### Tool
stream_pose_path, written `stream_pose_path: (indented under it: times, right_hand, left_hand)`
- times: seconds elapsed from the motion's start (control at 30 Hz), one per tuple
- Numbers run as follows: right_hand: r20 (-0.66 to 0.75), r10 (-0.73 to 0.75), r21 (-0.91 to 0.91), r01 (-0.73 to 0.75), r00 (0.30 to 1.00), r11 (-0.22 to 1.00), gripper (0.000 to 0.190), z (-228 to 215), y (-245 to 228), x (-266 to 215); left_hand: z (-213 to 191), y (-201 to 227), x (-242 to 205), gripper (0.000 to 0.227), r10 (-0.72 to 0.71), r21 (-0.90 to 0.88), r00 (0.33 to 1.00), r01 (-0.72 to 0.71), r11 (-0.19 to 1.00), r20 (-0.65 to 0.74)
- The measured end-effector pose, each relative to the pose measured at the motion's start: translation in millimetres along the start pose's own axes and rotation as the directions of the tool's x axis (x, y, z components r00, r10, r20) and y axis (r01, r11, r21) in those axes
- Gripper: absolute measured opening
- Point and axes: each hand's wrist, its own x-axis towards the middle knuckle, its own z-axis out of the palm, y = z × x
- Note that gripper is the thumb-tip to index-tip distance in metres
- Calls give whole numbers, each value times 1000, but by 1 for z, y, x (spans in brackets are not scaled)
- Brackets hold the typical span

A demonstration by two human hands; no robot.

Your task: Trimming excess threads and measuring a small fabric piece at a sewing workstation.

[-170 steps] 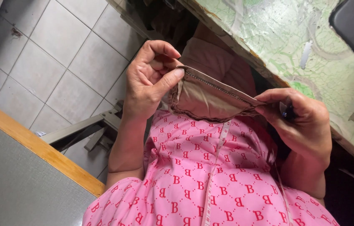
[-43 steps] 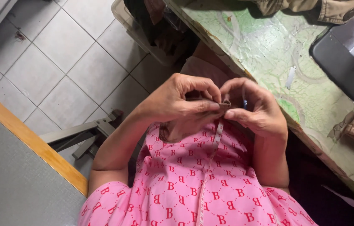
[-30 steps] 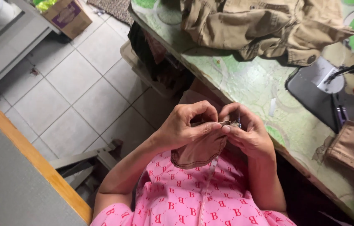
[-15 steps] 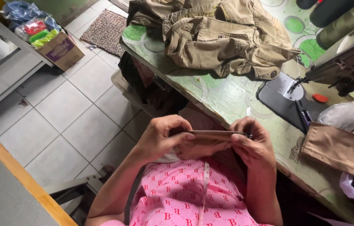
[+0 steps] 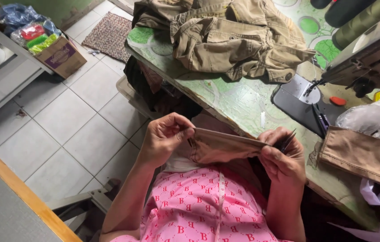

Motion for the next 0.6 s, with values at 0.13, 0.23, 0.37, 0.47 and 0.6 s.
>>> stream_pose_path:
  times: [0.13, 0.23, 0.37, 0.47, 0.6]
  right_hand:
    - [-130, -30, -142, 12, 991, 990, 11, 8, 2, 14]
    - [-230, -40, -288, -29, 972, 957, 12, 14, 3, 22]
    - [-305, -91, -550, -97, 948, 830, 12, 15, 10, 28]
    - [-208, -86, -732, -97, 974, 674, 13, 12, 17, 28]
    - [-132, -96, -813, -52, 987, 580, 15, 6, 24, 27]
  left_hand:
    - [9, 12, 3, 13, 73, 39, 991, -69, 997, -116]
    - [16, 26, -2, 19, 64, 147, 979, -36, 989, -192]
    - [18, 41, -6, 22, 8, 233, 976, 44, 972, -218]
    - [11, 42, -9, 16, 17, 206, 979, 26, 978, -204]
    - [4, 30, -10, 11, 20, 179, 980, 16, 984, -200]
